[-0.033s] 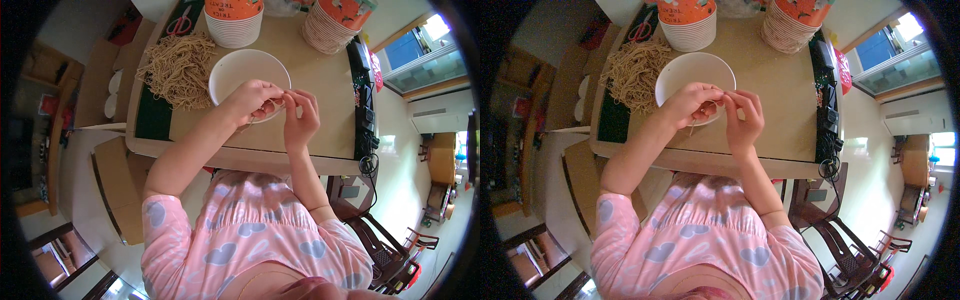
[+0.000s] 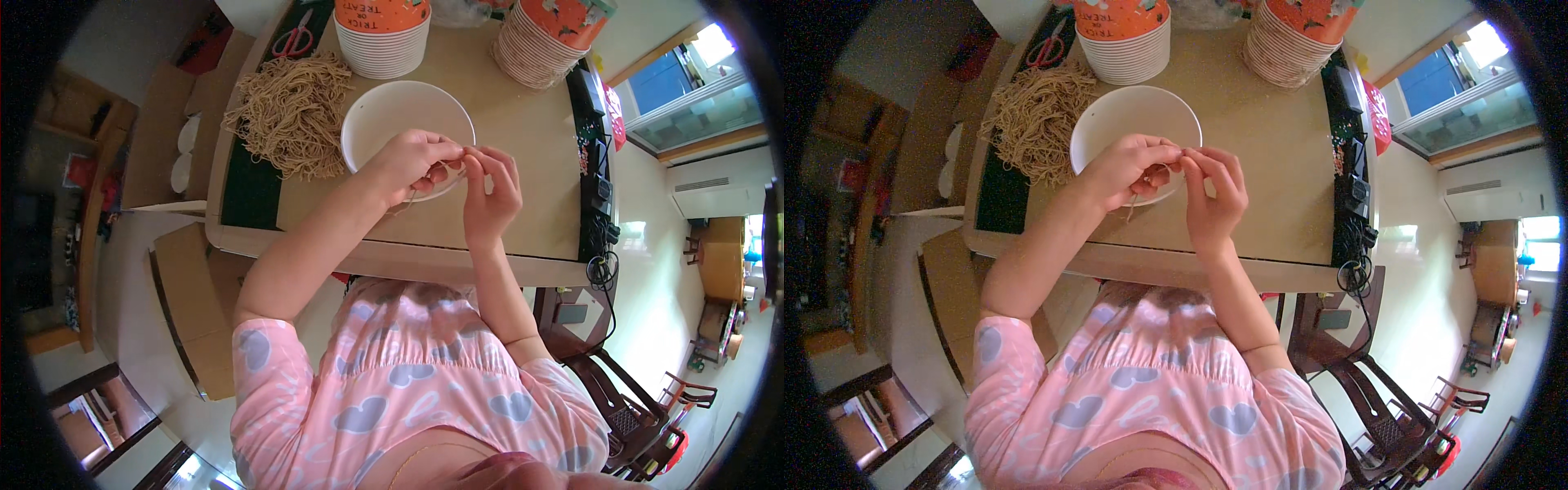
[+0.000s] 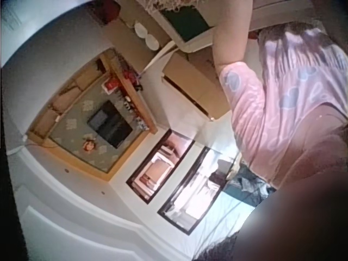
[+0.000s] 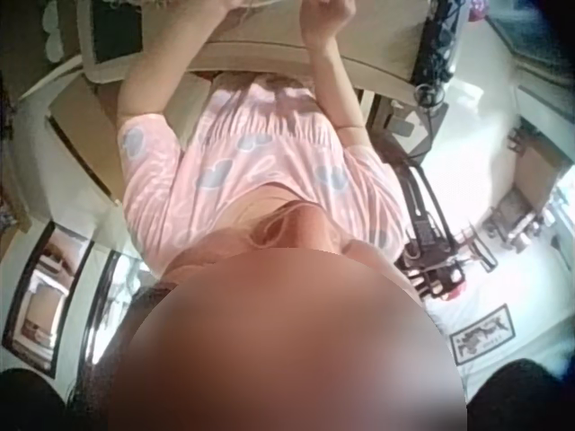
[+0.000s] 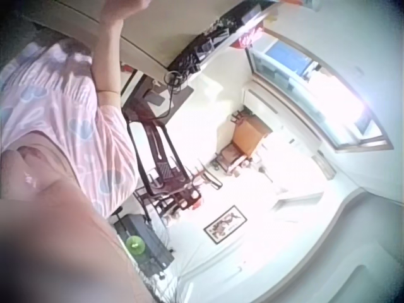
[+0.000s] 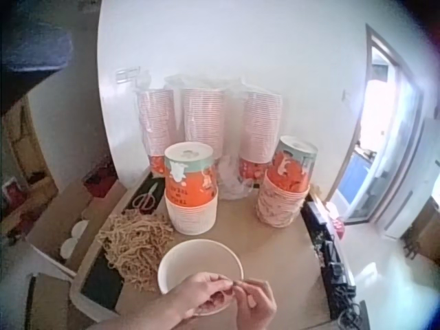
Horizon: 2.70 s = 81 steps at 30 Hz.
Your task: Connecting paper bowls together using rubber bands as part of a packaging process.
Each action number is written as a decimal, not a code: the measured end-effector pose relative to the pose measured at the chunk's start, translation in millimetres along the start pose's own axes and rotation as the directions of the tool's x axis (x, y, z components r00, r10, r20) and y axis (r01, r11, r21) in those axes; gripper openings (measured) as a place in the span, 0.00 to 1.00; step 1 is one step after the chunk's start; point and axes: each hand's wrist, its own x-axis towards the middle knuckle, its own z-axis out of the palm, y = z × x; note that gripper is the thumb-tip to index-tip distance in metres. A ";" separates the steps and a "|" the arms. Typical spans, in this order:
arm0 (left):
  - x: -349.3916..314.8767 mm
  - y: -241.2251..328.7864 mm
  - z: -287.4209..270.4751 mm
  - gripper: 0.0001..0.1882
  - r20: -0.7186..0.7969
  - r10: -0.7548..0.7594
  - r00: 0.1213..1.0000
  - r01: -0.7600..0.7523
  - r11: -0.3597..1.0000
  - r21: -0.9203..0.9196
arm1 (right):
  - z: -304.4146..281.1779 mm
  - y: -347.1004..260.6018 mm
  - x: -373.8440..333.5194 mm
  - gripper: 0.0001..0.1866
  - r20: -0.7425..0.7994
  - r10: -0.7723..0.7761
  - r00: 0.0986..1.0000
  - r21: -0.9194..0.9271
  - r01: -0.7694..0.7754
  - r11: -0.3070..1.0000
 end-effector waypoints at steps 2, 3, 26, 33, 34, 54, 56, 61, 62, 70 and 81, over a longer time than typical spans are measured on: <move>-0.5 -0.8 -2.2 0.08 -0.036 0.043 0.998 -0.042 0.999 0.034 | -1.8 5.4 -4.0 0.08 0.045 -0.024 0.999 -0.010 0.024 1.000; -0.5 -0.5 -3.5 0.08 -0.038 0.044 0.998 -0.043 0.998 0.035 | -1.9 5.7 -4.0 0.08 0.044 -0.024 0.999 -0.007 0.024 1.000; -26.6 -9.4 8.5 0.03 -0.031 0.587 0.809 -0.383 0.566 0.730 | -8.9 6.5 4.6 0.03 0.290 0.307 0.906 0.236 -0.379 0.895; -35.4 -18.0 11.5 0.03 -0.082 0.626 0.775 -0.386 0.573 0.723 | -8.2 7.0 2.5 0.04 0.272 0.211 0.939 0.159 -0.260 0.952; -34.7 -21.6 11.0 0.03 -0.105 0.687 0.719 -0.433 0.562 0.705 | -7.8 5.0 3.2 0.04 0.273 0.211 0.939 0.160 -0.260 0.952; -39.0 -31.1 4.9 0.06 -0.122 0.867 0.484 -0.385 0.335 0.860 | -1.0 -9.1 4.1 0.06 0.389 0.157 0.908 -0.052 -0.148 0.988; -38.1 -31.4 4.0 0.07 -0.115 0.865 0.489 -0.406 0.342 0.848 | 0.6 -10.2 3.6 0.05 0.383 0.170 0.908 -0.057 -0.160 0.985; -39.6 -29.4 3.8 0.07 -0.095 0.849 0.519 -0.392 0.336 0.857 | 5.3 -6.5 -0.4 0.04 0.329 0.168 0.929 -0.040 -0.164 0.986; -40.4 -28.9 4.1 0.08 -0.087 0.840 0.535 -0.376 0.329 0.866 | 5.4 -5.3 -1.1 0.04 0.318 0.193 0.928 -0.052 -0.186 0.981; -43.9 -31.6 0.7 0.07 -0.105 0.853 0.511 -0.375 0.331 0.866 | 2.1 -35.4 14.0 0.15 0.372 0.077 0.925 -0.284 0.034 0.958; -43.2 -29.3 -0.5 0.07 -0.116 0.856 0.504 -0.394 0.347 0.851 | 2.1 -28.3 6.2 0.07 0.397 0.153 0.905 -0.134 -0.107 0.985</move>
